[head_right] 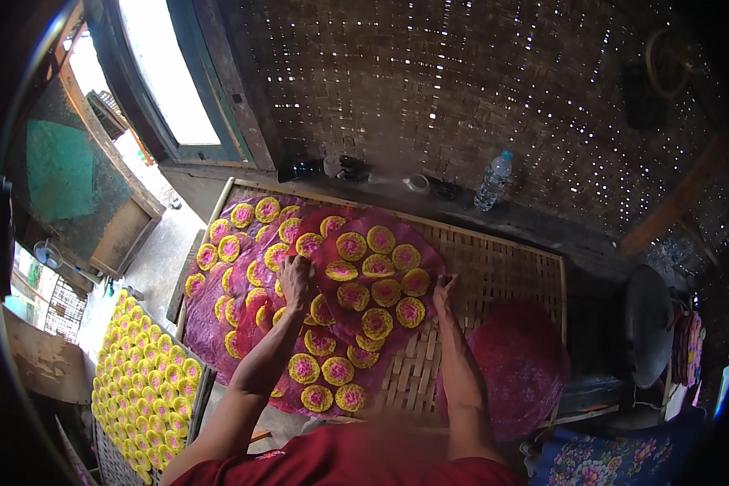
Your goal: The person repeatedly picks up small yellow circular items and places them onto a large pink circular mat on a woven bamboo table. They arrange the yellow circles in rows and occasionally adjust their positions. Another person is visible in the background working at a separate table.
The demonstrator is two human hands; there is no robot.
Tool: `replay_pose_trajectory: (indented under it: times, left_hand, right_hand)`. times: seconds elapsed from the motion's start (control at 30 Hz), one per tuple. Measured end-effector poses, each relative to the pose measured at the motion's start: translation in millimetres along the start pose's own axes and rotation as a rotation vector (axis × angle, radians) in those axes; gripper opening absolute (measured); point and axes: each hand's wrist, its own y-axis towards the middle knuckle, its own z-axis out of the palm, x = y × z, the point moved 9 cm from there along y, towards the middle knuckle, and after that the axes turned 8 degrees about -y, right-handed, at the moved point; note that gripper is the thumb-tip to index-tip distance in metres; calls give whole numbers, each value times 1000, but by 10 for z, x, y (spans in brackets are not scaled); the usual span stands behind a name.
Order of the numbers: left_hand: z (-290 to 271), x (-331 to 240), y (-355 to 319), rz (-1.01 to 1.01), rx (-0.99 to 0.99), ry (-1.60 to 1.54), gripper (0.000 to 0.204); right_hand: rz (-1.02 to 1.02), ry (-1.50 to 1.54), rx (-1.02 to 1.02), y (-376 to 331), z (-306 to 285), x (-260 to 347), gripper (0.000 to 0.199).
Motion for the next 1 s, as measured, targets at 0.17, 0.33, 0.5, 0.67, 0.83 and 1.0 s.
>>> replay_pose_trajectory:
  times: [0.17,0.33,0.5,0.67,0.83,1.0]
  left_hand:
    - [-96,-82,-119,-21,-28,-2,28]
    - [-317,-667,-615,315,-27,-177,30]
    - [-126,-925,-1218,587,401,-158,31]
    - [-19,-886,-1115,616,506,-205,26]
    - [-70,-1023,-1144,610,511,-260,20]
    - [-135,-1146,-1319,608,512,-346,25]
  right_hand:
    - [172,112,49,-170,2,-179,44]
    - [179,156,162,-112,-16,-121,49]
    - [310,432,88,-151,252,-426,53]
    - [232,497,99,-133,350,-455,57]
    - [303,522,141,-138,309,-472,61]
    - [268,478,136,-95,307,-518,68]
